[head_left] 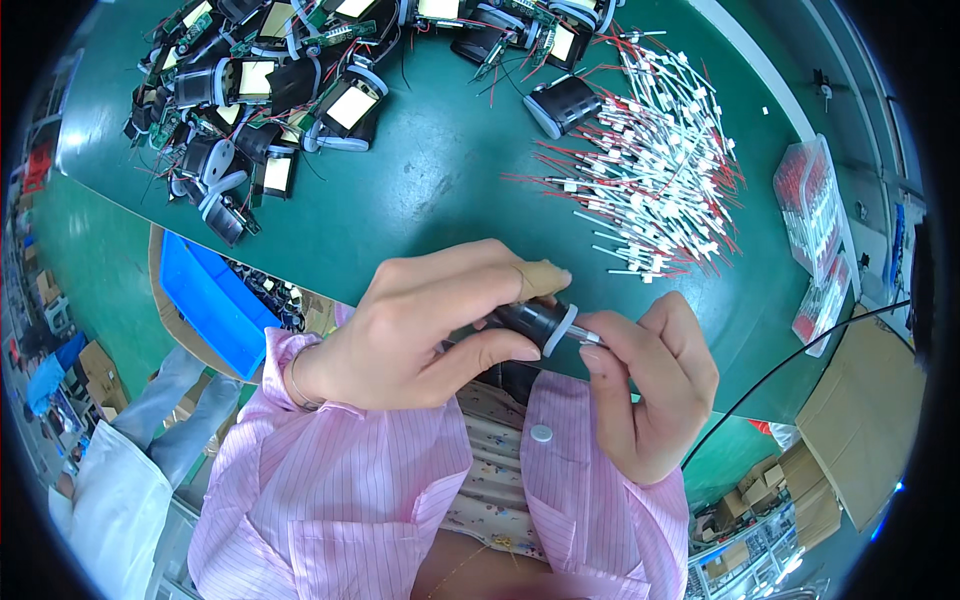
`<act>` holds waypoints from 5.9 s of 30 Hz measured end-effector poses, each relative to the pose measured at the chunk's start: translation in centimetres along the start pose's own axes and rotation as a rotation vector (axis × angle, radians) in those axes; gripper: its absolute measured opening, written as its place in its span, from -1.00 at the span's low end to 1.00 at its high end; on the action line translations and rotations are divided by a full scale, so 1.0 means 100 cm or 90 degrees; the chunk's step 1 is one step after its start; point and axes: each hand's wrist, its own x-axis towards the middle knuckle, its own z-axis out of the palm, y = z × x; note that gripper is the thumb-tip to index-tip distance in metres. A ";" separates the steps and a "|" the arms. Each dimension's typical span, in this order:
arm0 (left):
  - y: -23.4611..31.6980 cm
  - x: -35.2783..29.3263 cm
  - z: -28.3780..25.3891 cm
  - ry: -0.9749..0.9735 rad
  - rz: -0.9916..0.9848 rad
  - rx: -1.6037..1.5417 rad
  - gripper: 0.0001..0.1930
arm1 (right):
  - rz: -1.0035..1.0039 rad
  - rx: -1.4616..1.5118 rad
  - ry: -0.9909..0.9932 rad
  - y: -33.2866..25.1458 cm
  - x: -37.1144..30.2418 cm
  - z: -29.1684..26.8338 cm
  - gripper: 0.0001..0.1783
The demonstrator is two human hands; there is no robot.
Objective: The person assembles small electronic components by hand, inserting wires into plastic electronic housings.
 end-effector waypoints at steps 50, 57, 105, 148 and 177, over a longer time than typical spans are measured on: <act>-0.031 0.017 -0.037 0.199 0.279 -0.147 -0.75 | -0.105 0.373 0.095 0.055 0.060 0.022 -0.77; -0.022 0.012 0.001 0.186 -0.034 -0.884 -0.82 | -0.237 0.025 0.174 0.037 0.045 0.004 -0.72; 0.009 0.005 0.015 0.078 0.186 0.047 -0.46 | -0.068 0.472 0.171 0.007 0.005 0.014 -0.80; 0.015 -0.001 0.011 0.077 0.146 0.120 -0.21 | -0.055 0.242 0.154 -0.019 0.007 0.010 -0.84; 0.013 0.011 0.000 0.072 0.201 0.151 -0.22 | -0.071 0.242 0.125 -0.019 0.014 -0.001 -0.80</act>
